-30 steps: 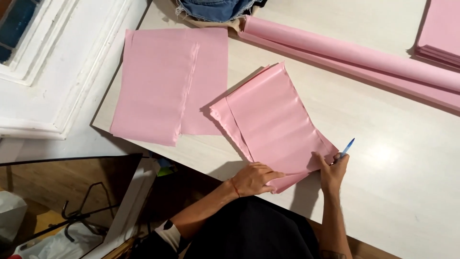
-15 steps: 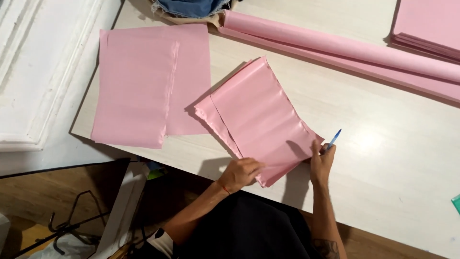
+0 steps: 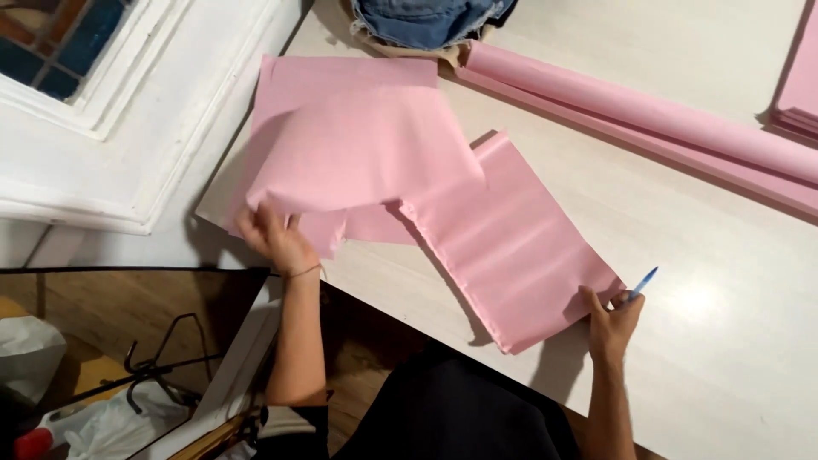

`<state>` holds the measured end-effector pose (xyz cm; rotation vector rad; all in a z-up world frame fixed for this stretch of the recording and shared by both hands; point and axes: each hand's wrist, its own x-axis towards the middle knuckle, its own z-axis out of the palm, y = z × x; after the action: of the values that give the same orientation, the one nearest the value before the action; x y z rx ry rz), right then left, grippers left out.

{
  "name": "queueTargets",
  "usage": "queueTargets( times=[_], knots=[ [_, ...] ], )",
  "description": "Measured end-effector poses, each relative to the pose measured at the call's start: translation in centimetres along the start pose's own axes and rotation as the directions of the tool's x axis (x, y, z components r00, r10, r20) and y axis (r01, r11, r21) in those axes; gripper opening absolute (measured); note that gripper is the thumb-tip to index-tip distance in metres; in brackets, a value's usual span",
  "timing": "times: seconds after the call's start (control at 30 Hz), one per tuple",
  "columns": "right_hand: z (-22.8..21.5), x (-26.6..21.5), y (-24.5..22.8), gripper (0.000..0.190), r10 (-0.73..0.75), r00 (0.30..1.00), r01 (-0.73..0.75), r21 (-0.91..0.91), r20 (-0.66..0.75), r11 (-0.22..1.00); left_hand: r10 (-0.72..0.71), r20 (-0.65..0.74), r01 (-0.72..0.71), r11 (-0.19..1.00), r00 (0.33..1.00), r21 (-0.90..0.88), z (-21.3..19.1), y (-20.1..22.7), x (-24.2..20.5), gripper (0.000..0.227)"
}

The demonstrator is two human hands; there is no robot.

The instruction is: The person is measuring sections of pink leather material using a ruler and pen, and then cutting a piece with scissors.

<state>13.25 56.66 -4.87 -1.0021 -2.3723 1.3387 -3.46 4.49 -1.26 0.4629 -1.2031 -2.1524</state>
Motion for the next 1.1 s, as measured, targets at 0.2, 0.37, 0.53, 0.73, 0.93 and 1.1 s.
queueTargets(
  times=[0.2, 0.37, 0.53, 0.73, 0.93, 1.1],
  knots=[
    [-0.2, -0.4, -1.1, 0.060, 0.051, 0.999, -0.051, 0.010, 0.010, 0.999, -0.287, -0.249, 0.340, 0.918, 0.925, 0.205, -9.1, -4.0, -5.2, 0.033],
    [-0.1, -0.2, -1.7, 0.057, 0.134, 0.990, -0.135, 0.028, 0.045, 0.990, -0.403, -0.105, 0.416, 0.887, 0.909, 0.200, -8.8, -5.4, -9.3, 0.045],
    [0.0, 1.3, 2.6, 0.060, 0.010, 1.000, -0.010, 0.002, 0.025, 1.000, -0.485, 0.010, 0.479, 0.866, 0.874, 0.140, -5.0, -5.5, -11.0, 0.075],
    [0.1, 0.2, 0.1, 0.060, 0.041, 0.998, -0.046, 0.115, 0.047, 0.992, -0.569, -0.033, 0.560, 0.797, 0.822, 0.227, -4.1, -2.4, -11.2, 0.086],
    [0.1, 0.8, 2.2, 0.064, -0.023, 0.999, 0.020, 0.067, 0.037, 0.998, -0.450, -0.401, 0.551, 0.815, 0.798, 0.180, -9.8, 0.1, -6.2, 0.054],
    [-0.3, 0.6, 1.0, 0.064, -0.136, 0.990, 0.114, -0.372, -0.031, 0.921, -0.275, -0.353, 0.381, 0.881, 0.894, 0.280, -16.3, -3.9, -4.0, 0.034]
  ],
)
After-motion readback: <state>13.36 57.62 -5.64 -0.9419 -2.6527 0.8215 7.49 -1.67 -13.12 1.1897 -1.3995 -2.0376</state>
